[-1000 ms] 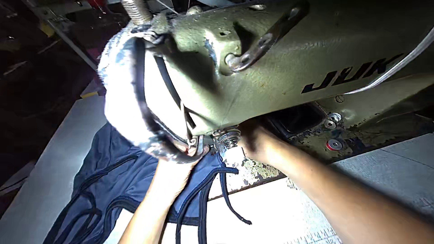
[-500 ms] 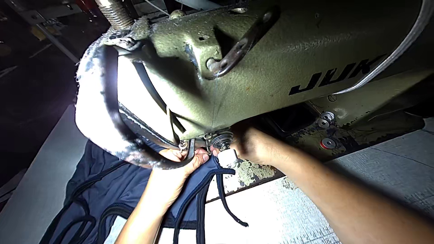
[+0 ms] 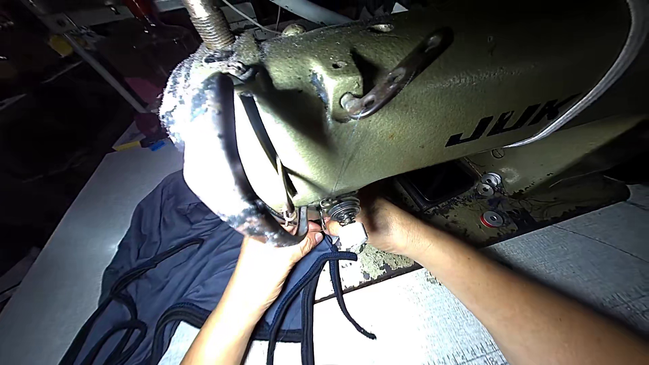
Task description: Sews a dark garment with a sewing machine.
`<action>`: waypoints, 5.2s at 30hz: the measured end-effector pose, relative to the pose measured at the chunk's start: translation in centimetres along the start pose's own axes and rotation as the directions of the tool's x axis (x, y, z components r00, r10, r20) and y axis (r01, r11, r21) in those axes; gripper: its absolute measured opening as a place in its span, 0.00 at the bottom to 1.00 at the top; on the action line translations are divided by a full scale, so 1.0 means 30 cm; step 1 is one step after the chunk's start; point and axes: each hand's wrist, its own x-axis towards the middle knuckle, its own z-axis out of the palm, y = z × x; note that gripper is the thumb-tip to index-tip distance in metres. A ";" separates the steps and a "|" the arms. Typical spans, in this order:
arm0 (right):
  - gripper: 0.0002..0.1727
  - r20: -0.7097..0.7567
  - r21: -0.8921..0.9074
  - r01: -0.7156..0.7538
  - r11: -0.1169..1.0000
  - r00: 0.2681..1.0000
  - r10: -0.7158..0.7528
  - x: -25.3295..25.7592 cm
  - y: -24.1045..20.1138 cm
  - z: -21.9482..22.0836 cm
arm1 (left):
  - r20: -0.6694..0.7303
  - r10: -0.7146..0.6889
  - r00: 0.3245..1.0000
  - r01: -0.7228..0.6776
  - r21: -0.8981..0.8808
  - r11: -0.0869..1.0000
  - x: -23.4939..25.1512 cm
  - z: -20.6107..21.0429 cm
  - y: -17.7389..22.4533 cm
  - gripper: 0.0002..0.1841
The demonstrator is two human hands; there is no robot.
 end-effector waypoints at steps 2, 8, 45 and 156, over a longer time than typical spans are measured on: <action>0.10 -0.008 0.022 0.010 1.000 1.000 -0.010 -0.004 0.000 -0.002 | 0.020 -0.005 1.000 0.005 0.015 1.000 0.003 -0.015 -0.008 0.02; 0.05 -0.072 -0.188 0.017 0.982 0.997 -0.031 -0.047 -0.056 -0.044 | 0.081 -0.028 0.996 0.029 -0.018 0.999 0.012 -0.024 -0.013 0.05; 0.15 0.378 -0.174 -0.328 0.929 0.848 0.370 -0.014 -0.209 -0.095 | 0.176 -0.184 0.967 0.206 -0.116 0.972 0.019 -0.034 0.129 0.14; 0.03 -0.242 -0.239 0.107 0.965 0.956 -0.166 -0.033 -0.010 0.069 | -0.036 0.002 0.999 -0.001 0.028 1.000 0.025 -0.008 -0.043 0.07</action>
